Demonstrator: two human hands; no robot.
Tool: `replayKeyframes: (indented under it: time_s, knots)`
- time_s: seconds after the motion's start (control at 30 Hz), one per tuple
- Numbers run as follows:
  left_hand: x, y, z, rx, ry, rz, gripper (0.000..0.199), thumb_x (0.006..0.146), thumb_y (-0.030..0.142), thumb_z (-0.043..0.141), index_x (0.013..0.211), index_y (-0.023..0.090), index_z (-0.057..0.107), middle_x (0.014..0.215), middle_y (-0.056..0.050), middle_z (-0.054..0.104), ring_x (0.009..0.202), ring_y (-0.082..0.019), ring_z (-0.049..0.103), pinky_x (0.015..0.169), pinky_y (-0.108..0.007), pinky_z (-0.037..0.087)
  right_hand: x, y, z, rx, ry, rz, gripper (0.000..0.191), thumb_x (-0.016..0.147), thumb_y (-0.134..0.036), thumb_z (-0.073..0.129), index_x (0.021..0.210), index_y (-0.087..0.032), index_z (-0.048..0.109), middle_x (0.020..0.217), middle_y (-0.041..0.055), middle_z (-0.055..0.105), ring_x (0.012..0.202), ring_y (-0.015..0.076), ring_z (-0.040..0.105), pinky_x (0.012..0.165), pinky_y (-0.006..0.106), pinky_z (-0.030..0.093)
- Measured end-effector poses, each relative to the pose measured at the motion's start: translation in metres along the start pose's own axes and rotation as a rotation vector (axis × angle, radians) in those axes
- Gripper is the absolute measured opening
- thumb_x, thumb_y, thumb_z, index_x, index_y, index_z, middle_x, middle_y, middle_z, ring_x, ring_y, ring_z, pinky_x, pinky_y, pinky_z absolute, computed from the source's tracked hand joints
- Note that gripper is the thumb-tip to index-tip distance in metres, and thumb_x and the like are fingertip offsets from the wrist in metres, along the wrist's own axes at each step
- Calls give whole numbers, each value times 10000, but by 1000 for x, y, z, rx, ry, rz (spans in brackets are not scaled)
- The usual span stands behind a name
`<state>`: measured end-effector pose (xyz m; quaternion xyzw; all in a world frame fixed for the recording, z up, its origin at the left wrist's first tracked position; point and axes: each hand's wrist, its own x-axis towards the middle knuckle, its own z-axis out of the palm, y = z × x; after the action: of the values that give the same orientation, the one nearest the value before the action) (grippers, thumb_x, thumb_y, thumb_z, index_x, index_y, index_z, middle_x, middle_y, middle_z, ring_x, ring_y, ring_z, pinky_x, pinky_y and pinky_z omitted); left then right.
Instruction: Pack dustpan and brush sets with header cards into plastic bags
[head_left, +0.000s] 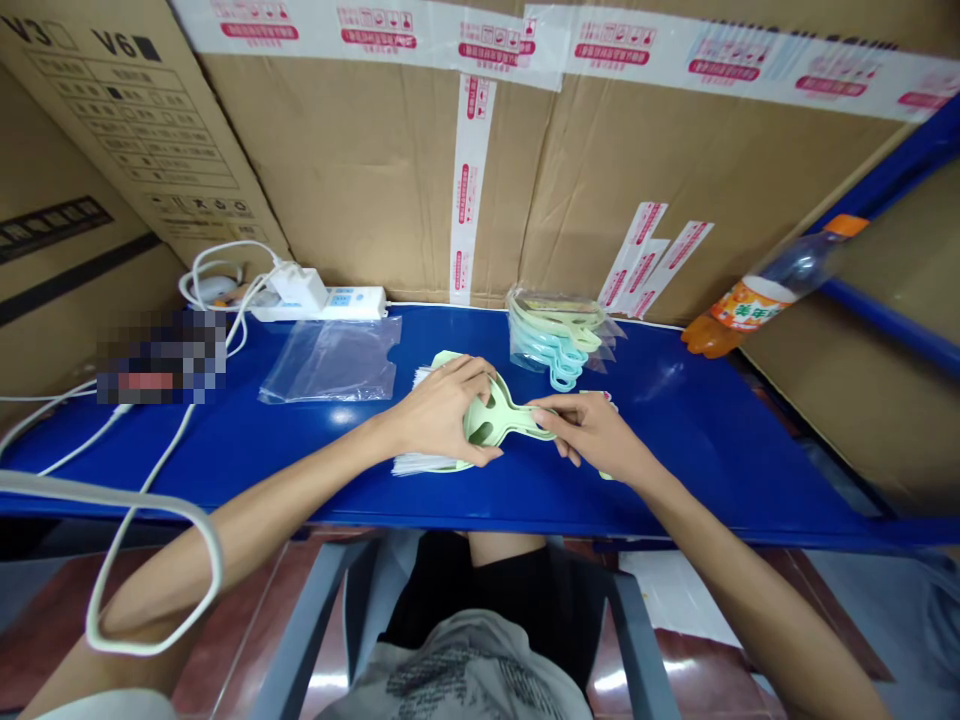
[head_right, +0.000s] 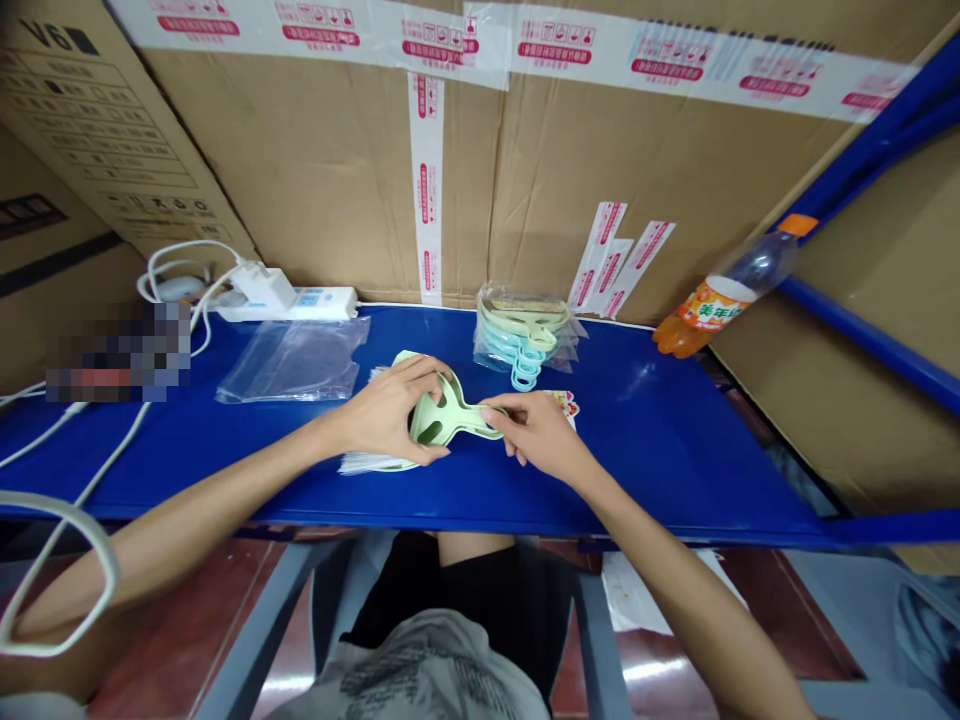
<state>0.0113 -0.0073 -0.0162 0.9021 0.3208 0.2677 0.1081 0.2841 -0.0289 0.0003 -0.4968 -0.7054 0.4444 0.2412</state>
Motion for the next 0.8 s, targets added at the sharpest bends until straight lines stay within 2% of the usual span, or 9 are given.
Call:
replayKeyframes:
  time_s: [0.17,0.33,0.4,0.57,0.73,0.8]
  knots:
    - [1,2,0,1,3,-4,546,640,534,932,876,238,540,1270,-171,723,1192,-404,697,1042,-556,564,1,14,1,141,-14,39,684,903,-693,780,1235,-99,851,551,11,657,406,118,519,450,258,409]
    - [0,4,2,-3,28,-21,536,616,524,944,899,222,603,1327,-183,715,1229,-421,692,1078,-579,568,2,25,6,281,31,73,660,825,-692,876,1202,-151,878,559,-27,546,484,98,449,435,232,279]
    - [-1,3,4,-12,15,-34,525,617,527,942,894,221,618,1322,-174,715,1210,-413,700,1057,-573,584,3,28,8,326,19,95,650,789,-692,903,1162,-160,893,575,-26,536,503,93,422,446,235,268]
    - [-1,2,8,16,1,-11,523,612,534,948,891,205,653,1332,-189,701,1246,-427,681,1089,-575,577,4,30,13,312,92,52,534,740,-634,957,1035,-191,922,780,61,748,650,143,548,568,293,457]
    - [-2,3,10,33,26,-6,509,635,546,940,874,205,649,1295,-181,712,1192,-417,695,1046,-580,584,3,31,15,424,96,91,514,716,-604,987,1027,-199,927,753,51,740,677,140,546,569,276,439]
    - [-2,3,9,27,35,1,501,646,542,938,882,210,646,1292,-171,713,1192,-410,697,1053,-576,580,1,30,14,474,111,115,510,694,-585,1008,1028,-208,925,816,62,766,724,149,584,596,278,481]
